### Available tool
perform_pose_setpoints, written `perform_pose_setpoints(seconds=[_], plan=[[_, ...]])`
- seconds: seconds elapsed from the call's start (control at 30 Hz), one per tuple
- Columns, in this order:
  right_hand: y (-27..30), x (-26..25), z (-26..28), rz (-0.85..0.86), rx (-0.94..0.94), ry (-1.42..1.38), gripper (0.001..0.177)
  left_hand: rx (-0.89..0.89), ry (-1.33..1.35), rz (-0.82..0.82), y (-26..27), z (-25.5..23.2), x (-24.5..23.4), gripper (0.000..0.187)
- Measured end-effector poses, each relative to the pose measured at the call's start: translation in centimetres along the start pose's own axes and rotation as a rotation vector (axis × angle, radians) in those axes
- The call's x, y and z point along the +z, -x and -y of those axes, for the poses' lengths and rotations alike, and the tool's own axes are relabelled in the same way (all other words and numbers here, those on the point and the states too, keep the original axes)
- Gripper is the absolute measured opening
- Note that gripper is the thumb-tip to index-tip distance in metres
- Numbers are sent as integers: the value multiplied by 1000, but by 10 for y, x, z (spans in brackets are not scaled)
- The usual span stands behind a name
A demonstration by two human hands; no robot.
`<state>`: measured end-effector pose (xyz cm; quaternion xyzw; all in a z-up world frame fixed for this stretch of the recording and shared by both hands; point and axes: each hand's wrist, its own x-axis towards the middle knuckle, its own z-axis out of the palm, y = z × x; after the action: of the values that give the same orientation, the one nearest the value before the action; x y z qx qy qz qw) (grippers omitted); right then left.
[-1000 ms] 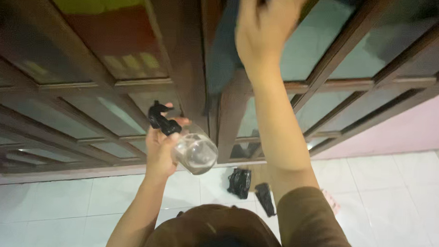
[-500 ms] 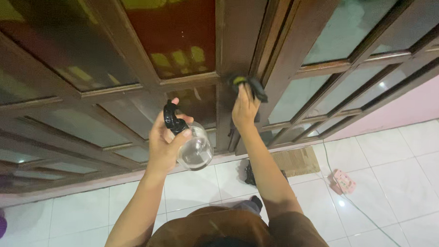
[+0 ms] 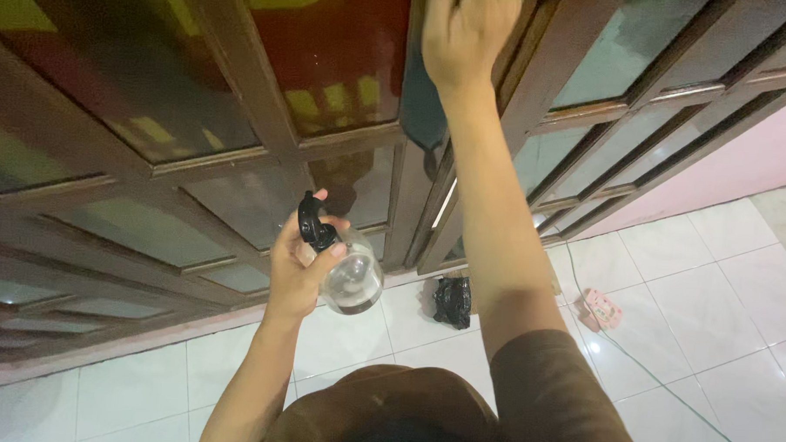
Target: The person wipes the glass panes and wooden frames of a glass door using a cloth while holding a spray bottle in the other hand.
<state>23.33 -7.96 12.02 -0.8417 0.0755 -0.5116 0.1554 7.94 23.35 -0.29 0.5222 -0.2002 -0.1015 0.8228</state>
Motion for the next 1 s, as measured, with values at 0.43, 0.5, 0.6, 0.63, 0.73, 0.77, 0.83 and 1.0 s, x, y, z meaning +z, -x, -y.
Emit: perform_pose_setpoints(seconds=[0.43,0.5,0.6,0.63,0.73,0.77,0.83,1.0], plan=[[204,54,-57,-256,-218,-44,38,318,-334,111,-19,-55,29,68],[210,51,-61,-280,-189,-89,38,354,-373,117,-25,-61,36,61],[213,49,-60,-271,-205,-104,37,353,-399,65,-27,-62,45,58],[215,48,-59,-270,-210,-109,37,333,-376,44,-26,-61,47,65],[219,46,-56,-217,-203,-99,37,332,-381,-12,-26,-57,48,67],[221,46,-56,-204,-201,-111,36,345,-409,-34,-27,-56,47,61],[229,46,-56,-193,-203,-129,35,404,-457,-52,-28,-53,43,57],[237,59,-64,-212,-210,-125,33,400,-403,-120,-30,-57,42,55]])
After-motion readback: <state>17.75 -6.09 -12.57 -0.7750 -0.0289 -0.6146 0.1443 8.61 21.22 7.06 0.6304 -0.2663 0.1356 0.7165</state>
